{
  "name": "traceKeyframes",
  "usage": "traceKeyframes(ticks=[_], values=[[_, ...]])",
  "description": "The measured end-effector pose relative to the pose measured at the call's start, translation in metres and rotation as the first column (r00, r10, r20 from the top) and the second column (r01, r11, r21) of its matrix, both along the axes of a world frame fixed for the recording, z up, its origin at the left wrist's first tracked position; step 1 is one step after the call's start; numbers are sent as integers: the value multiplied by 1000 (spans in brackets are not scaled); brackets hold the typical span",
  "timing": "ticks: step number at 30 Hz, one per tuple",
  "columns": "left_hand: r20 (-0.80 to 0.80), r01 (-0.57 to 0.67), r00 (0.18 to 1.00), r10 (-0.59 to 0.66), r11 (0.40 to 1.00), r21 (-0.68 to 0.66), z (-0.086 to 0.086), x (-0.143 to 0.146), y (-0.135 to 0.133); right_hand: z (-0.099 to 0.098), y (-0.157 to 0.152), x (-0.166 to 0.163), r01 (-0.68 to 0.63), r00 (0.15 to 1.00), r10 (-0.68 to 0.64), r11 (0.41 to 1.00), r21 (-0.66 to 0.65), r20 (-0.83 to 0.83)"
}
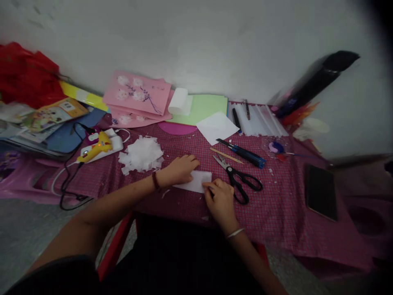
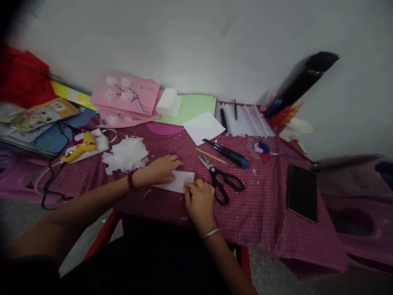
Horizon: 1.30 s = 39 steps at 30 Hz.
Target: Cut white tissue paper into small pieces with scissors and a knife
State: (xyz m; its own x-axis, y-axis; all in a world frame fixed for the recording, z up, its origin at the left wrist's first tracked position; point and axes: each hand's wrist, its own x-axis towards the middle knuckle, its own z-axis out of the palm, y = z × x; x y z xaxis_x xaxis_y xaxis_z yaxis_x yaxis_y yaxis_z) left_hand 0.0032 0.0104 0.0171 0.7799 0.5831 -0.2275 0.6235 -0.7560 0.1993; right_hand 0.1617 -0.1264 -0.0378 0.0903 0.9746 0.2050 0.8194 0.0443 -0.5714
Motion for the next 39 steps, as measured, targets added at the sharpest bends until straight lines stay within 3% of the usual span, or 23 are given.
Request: traceKeyframes(ticks=[5, 9, 13, 15, 18, 20, 24, 28, 32, 37, 39], values=[[-99, -112, 991, 94, 975, -194, 9, 13, 14, 2, -1, -1, 1, 1000, -1, 1000, 13, -4], [-149, -99, 987, 60, 957, -272, 11, 19, 16, 1, -3, -1, 4, 999, -3, 1000, 27, -44], [-55, -74, 997, 59, 933, -353, 16, 19, 17, -2, -4, 3, 88, 962, -61, 992, 92, -266], [47, -61, 994, 94, 881, -470, 25, 16, 18, -5, -3, 5, 176, 874, -98, 977, 121, -477], [154, -10, 973, 174, 694, -720, 43, 9, 18, -6, 1, 9, 219, 654, -66, 970, 104, -754], [188, 24, 958, 218, 591, -806, 51, 4, 15, -1, 5, 10, 178, 527, 8, 977, 119, -850], [251, 77, 925, 286, 507, -859, 52, -4, 9, 20, 10, 8, 35, 368, 66, 996, 85, -927], [311, 134, 872, 378, 427, -894, 36, -10, 10, 41, 20, 4, -153, 229, 24, 988, -12, -973], [342, 151, 792, 506, 380, -913, 16, -14, 16, 50, 42, 3, -95, 272, 8, 995, -19, -962], [430, 170, 738, 520, 474, -864, -3, -20, 26, 58, 71, 5, -20, 442, 25, 1000, 18, -897], [455, 228, 762, 460, 468, -854, -5, -25, 31, 61, 80, 4, -14, 520, 31, 1000, 28, -854]])
